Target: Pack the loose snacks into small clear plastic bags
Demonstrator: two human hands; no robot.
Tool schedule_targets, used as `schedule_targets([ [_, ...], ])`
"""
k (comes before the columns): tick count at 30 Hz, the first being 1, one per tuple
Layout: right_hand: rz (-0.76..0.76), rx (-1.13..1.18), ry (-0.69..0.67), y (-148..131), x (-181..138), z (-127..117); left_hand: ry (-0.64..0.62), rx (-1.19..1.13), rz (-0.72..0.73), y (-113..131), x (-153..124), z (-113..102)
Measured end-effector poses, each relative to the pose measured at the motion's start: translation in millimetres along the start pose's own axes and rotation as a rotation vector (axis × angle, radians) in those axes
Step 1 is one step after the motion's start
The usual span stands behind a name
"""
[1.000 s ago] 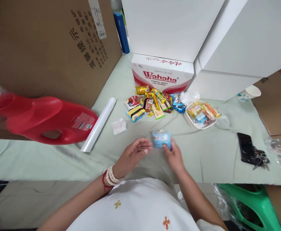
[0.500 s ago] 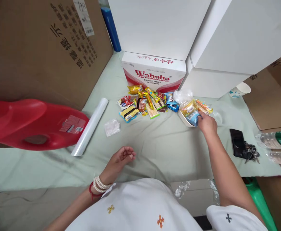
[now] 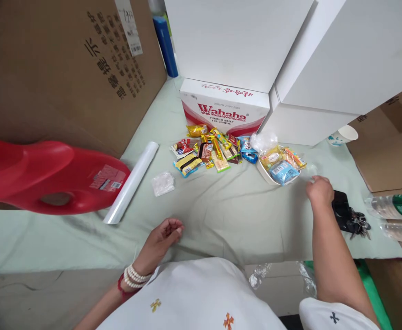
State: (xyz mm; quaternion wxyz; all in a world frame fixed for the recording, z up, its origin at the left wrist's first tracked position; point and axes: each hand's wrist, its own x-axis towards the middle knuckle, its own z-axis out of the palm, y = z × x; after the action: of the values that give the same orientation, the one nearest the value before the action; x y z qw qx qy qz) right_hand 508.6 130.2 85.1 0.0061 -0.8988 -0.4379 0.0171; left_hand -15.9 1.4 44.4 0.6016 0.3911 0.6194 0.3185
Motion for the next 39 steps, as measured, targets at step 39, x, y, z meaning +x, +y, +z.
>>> schedule_targets([
  [39,-0.27,-0.078,0.219,35.2,-6.3,42.0,-0.042,0.793,0.861,8.1,-17.8,-16.3],
])
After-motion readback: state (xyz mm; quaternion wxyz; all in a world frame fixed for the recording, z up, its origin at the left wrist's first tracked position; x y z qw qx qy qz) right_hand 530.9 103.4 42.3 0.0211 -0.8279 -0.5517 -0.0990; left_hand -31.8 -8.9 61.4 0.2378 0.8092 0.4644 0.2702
